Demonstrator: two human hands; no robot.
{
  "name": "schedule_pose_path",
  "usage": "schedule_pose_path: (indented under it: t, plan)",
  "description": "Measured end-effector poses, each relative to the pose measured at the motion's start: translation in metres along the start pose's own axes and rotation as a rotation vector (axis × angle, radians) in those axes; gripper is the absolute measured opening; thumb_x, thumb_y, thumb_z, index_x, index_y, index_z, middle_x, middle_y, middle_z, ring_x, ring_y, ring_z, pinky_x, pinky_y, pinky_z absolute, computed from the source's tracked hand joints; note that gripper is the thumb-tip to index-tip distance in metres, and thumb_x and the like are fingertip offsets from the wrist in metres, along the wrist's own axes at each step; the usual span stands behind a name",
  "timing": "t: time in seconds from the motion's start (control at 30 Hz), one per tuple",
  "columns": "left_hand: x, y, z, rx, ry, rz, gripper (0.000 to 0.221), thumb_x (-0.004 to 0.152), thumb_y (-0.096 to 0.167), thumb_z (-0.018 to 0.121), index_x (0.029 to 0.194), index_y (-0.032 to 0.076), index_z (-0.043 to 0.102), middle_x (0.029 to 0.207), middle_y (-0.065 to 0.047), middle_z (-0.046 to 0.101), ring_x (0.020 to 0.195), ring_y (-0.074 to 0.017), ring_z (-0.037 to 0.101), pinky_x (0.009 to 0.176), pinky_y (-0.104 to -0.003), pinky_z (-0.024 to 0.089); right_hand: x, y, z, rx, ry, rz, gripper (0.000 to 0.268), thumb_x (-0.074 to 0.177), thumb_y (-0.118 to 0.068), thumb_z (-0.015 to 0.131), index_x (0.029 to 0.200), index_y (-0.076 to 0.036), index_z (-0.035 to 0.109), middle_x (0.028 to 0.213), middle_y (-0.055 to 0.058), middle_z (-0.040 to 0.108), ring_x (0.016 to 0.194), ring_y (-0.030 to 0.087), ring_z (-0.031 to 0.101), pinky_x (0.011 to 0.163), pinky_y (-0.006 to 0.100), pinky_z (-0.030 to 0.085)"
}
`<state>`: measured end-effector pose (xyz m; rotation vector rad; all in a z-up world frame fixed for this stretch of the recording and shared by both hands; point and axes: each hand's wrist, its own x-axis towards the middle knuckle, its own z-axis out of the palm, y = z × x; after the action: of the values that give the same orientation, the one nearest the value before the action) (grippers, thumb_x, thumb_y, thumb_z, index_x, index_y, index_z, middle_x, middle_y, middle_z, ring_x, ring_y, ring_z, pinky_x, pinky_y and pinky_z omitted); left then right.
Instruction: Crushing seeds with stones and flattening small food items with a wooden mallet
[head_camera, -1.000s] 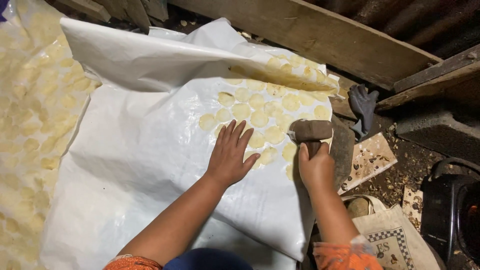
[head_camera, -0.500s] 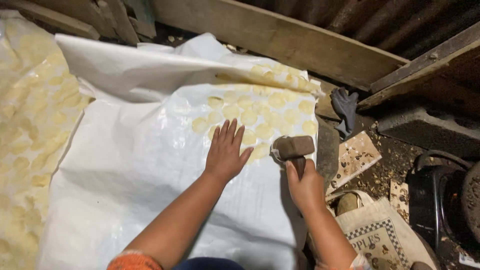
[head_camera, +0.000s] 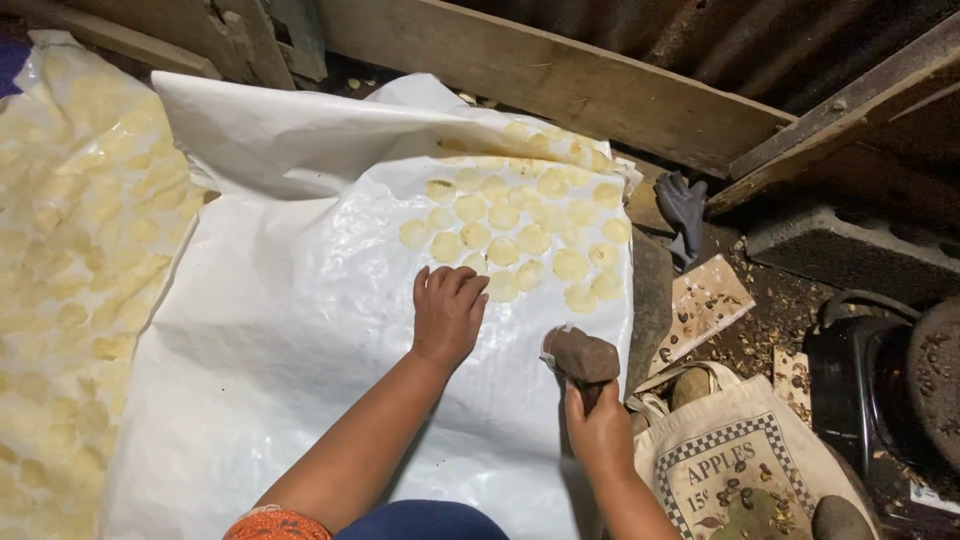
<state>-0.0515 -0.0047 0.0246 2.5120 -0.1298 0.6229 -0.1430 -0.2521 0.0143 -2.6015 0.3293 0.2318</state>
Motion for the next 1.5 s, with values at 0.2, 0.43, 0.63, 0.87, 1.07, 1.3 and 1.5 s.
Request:
schedule_pose_path:
  t: [0.2, 0.43, 0.63, 0.87, 1.07, 1.3, 1.5]
  plan:
    - [-0.021, -0.007, 0.005, -0.205, -0.03, 0.014, 0.022, 0.085, 0.002, 0.072, 0.106, 0.01, 0.072, 0.11, -0.002, 0.066, 0.103, -0.0235, 0.061, 0.095, -0.035, 0.05, 0.0, 0.009, 0.006, -0.003, 0.065, -0.036, 0.051, 0.093, -0.036, 0.062, 0.128, 0.0, 0.052, 0.088, 0.026, 0.075, 0.075, 0.044, 0.074, 0.064, 0.05, 0.058]
    - [-0.02, 0.013, 0.007, -0.175, -0.073, 0.08, 0.018, 0.086, 0.005, 0.07, 0.103, 0.008, 0.076, 0.104, 0.0, 0.065, 0.098, -0.0201, 0.061, 0.09, -0.033, 0.051, 0.008, -0.001, -0.006, -0.014, -0.009, 0.026, 0.046, 0.096, -0.036, 0.061, 0.123, 0.001, 0.054, 0.091, 0.026, 0.075, 0.076, 0.04, 0.077, 0.065, 0.047, 0.064]
    - [0.001, 0.016, 0.076, -0.084, -0.101, 0.273, 0.017, 0.101, 0.018, 0.062, 0.118, 0.017, 0.067, 0.097, -0.004, 0.062, 0.096, -0.0235, 0.065, 0.084, -0.036, 0.052, 0.028, -0.058, -0.082, 0.106, 0.011, 0.137, 0.048, 0.092, -0.052, 0.068, 0.102, -0.005, 0.066, 0.077, 0.029, 0.072, 0.093, 0.051, 0.07, 0.077, 0.061, 0.053]
    - [0.014, 0.025, 0.07, -0.008, -0.073, 0.271, 0.02, 0.092, 0.032, 0.073, 0.103, 0.017, 0.064, 0.095, -0.004, 0.061, 0.091, -0.0241, 0.064, 0.082, -0.04, 0.051, 0.032, -0.081, -0.107, 0.667, 0.446, -0.475, 0.009, 0.11, -0.005, 0.06, 0.107, 0.002, 0.056, 0.076, 0.008, 0.063, 0.056, 0.016, 0.062, 0.052, 0.027, 0.055]
    - [-0.02, 0.004, 0.029, -0.012, -0.086, 0.225, 0.02, 0.098, 0.02, 0.066, 0.116, 0.013, 0.063, 0.107, -0.01, 0.061, 0.102, -0.0301, 0.064, 0.084, -0.04, 0.052, 0.065, -0.052, -0.011, -0.064, -0.005, 0.037, 0.054, 0.097, -0.048, 0.061, 0.117, 0.001, 0.052, 0.09, 0.034, 0.07, 0.091, 0.052, 0.071, 0.076, 0.062, 0.058]
    - [-0.027, -0.001, 0.01, -0.135, -0.18, 0.221, 0.019, 0.102, 0.007, 0.057, 0.12, 0.005, 0.066, 0.108, -0.014, 0.063, 0.107, -0.0299, 0.064, 0.09, -0.038, 0.053, 0.069, -0.081, -0.071, 0.156, -0.06, 0.062, 0.046, 0.095, -0.047, 0.067, 0.099, -0.001, 0.069, 0.071, 0.029, 0.07, 0.083, 0.048, 0.072, 0.071, 0.056, 0.054]
    - [-0.002, 0.03, 0.057, -0.243, -0.15, 0.215, 0.023, 0.105, 0.012, 0.052, 0.127, 0.014, 0.057, 0.1, -0.007, 0.06, 0.099, -0.0281, 0.064, 0.084, -0.038, 0.053, 0.026, -0.108, -0.157, 0.6, 0.147, -0.157, 0.015, 0.112, -0.011, 0.054, 0.106, 0.0, 0.045, 0.08, 0.013, 0.06, 0.056, 0.022, 0.061, 0.046, 0.032, 0.056]
